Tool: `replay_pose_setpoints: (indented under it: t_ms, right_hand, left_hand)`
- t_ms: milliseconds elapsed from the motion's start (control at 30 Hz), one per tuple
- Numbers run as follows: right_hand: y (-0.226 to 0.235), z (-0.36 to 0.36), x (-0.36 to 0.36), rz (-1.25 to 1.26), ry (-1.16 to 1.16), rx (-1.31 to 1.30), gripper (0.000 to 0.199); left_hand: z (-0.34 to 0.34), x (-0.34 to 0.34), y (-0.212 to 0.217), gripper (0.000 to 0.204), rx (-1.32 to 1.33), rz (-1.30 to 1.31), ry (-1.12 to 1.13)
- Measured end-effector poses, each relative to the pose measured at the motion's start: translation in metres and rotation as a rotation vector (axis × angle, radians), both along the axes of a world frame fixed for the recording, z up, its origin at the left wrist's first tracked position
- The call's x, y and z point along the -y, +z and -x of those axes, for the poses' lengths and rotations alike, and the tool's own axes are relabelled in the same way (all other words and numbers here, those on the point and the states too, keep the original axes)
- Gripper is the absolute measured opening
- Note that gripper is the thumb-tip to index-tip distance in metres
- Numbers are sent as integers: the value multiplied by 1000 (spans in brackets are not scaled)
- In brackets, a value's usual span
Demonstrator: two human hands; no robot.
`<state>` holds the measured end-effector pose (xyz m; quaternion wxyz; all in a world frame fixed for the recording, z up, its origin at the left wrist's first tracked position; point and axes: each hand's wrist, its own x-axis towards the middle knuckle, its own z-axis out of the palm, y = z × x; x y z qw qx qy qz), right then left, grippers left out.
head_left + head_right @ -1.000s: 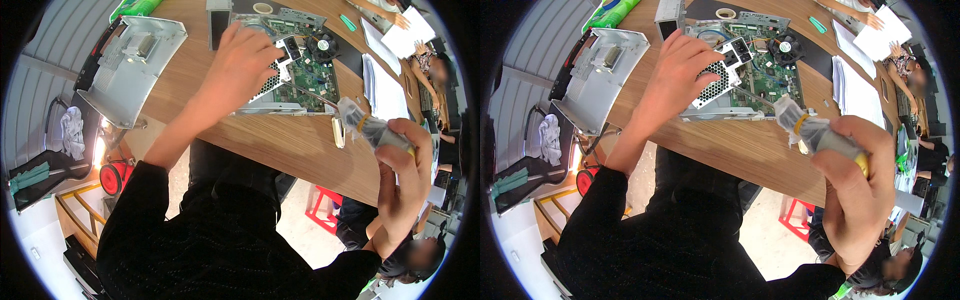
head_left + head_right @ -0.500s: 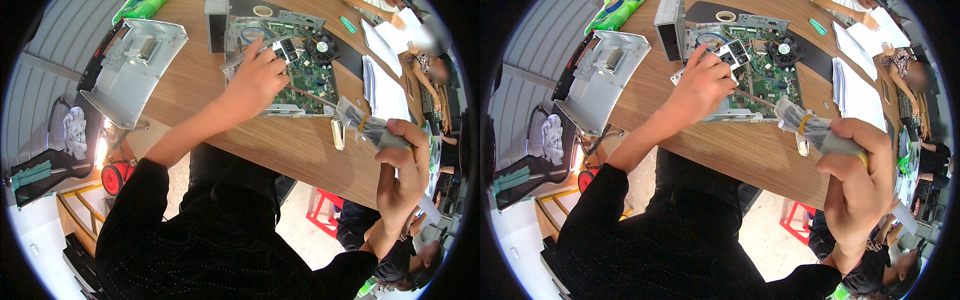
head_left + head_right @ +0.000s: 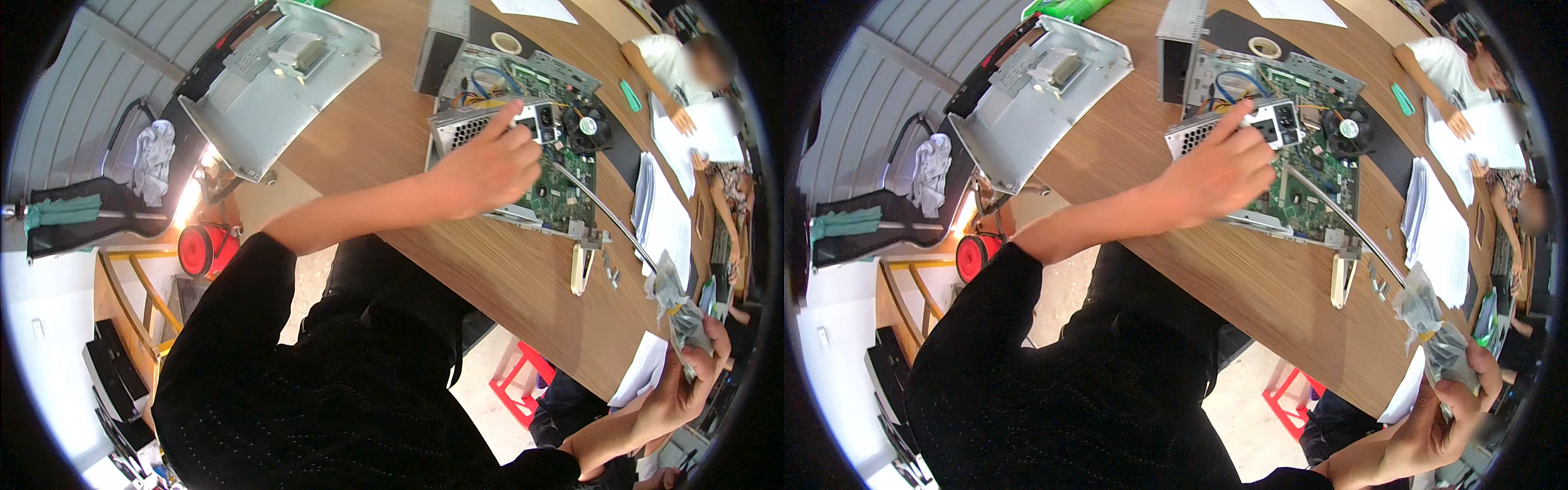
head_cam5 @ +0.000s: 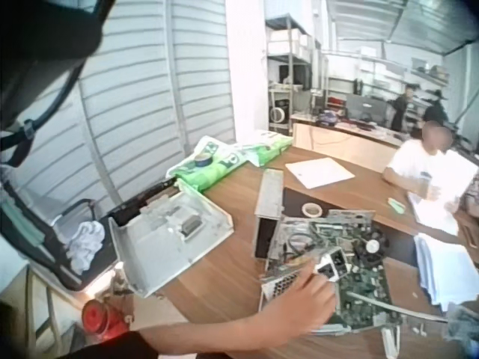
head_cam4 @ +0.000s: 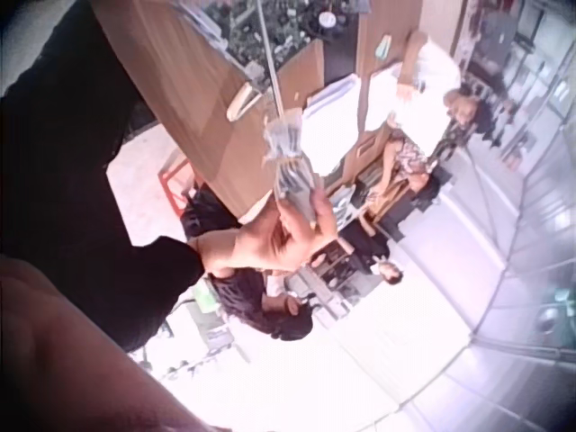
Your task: The person uses a screwdriver to remove several screws from a power supply unit and internal metal components within a computer chassis, then lifts the power supply unit and places it on the wooden table surface.
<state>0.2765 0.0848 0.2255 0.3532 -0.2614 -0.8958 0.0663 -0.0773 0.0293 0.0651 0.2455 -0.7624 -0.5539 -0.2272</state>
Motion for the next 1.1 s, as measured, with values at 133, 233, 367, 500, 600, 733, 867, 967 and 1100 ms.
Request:
replay_pose_setpoints:
  t_ms: [133, 233, 367, 500, 600, 733, 867, 967, 1100]
  right_hand:
    - [-11, -19, -15, 11, -19, -38, 21]
    - [-14, -30, -18, 14, -62, -139, 22]
    - [-21, -28, -18, -28, -32, -299, 27]
    - [-33, 4, -24, 126, -17, -224, 33]
    - [-39, 39, -25, 141, 26, -165, 35]
    - [-36, 72, -15, 16, 44, -98, 29]
    - [-30, 83, -6, -12, 37, -48, 30]
    - [-28, 84, -4, 2, 29, -34, 31]
    - [-27, 82, -3, 0, 24, -14, 32]
  left_hand:
    - [-12, -5, 17, 7, -40, 8, -33]
    - [12, 15, 21, 12, 217, -174, -58]
    - [111, 62, -2, 11, 340, -436, 456]
    - [203, 68, -56, 7, 458, -102, 873]
    - [241, 61, -88, 7, 423, 97, 982]
    - [259, 53, -110, 12, 498, 63, 935]
    - [255, 55, -109, 17, 491, 29, 925]
    - [236, 56, -96, 19, 446, 40, 953]
    - [192, 55, -64, 19, 472, -101, 724]
